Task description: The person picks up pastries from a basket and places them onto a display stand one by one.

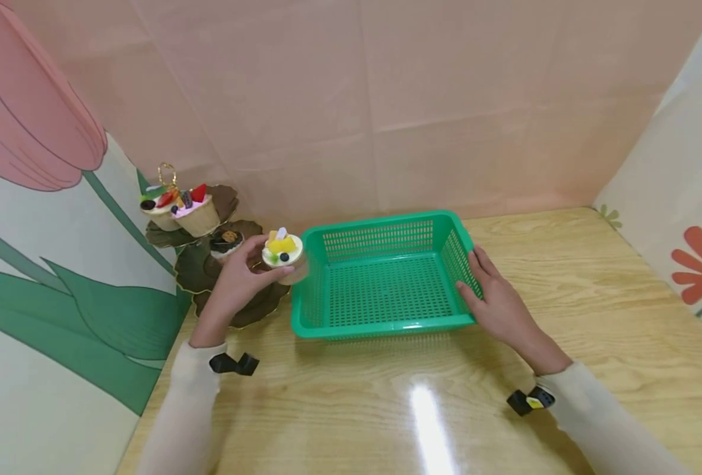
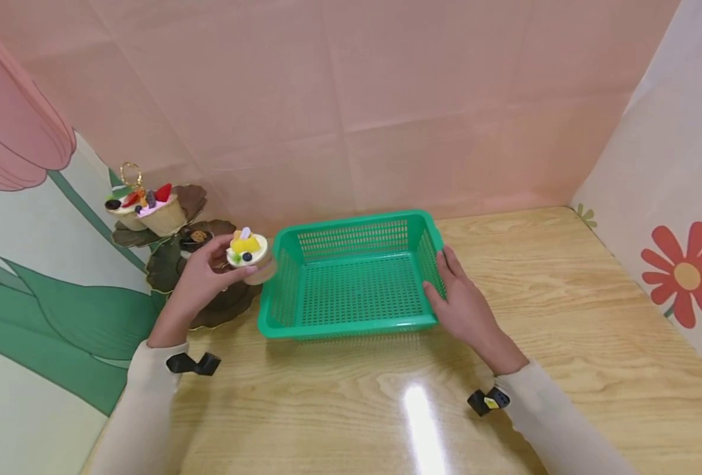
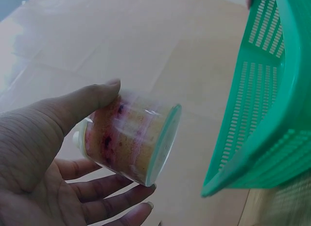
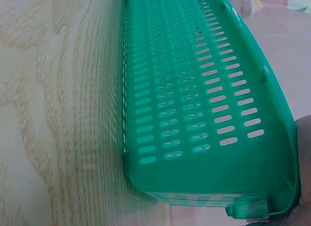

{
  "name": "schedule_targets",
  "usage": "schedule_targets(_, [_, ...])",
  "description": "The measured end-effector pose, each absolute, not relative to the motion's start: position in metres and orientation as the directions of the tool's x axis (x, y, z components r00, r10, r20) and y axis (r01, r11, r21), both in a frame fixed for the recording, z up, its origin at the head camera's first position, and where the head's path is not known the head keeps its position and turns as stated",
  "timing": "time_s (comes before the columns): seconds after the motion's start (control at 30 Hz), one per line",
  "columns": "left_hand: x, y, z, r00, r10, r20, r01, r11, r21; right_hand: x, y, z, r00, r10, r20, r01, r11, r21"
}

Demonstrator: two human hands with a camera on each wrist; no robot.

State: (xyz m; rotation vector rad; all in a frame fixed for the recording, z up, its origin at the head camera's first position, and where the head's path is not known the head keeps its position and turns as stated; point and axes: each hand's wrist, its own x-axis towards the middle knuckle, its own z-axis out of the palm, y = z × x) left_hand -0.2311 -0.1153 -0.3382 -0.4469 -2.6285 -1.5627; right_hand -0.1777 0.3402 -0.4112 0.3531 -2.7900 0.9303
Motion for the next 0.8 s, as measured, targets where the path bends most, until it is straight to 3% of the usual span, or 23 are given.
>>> schedule_targets(0.43, [-0.199, -0.185, -0.339, -0.978, 0.155, 0.140, 0.197, 0.459, 0.866, -0.177, 0.340, -0.411, -0.959, -0.170, 0.228, -0.274, 0.769, -0.577])
schedule_targets(0.67, [-0.190, -0.225, -0.341, -0.975, 0.179, 0.128, 0.189, 0.386, 0.903, -0.177, 0.340, -0.410, -0.958, -0.165, 0.233, -0.273, 0.773, -0.573])
schedule_targets(0.8, [-0.189, -0.239, -0.339, -0.984, 0.147, 0.102, 0.156, 0.427, 0.891, -0.178, 0.340, -0.411, -0.959, -0.166, 0.229, -0.271, 0.774, -0.572])
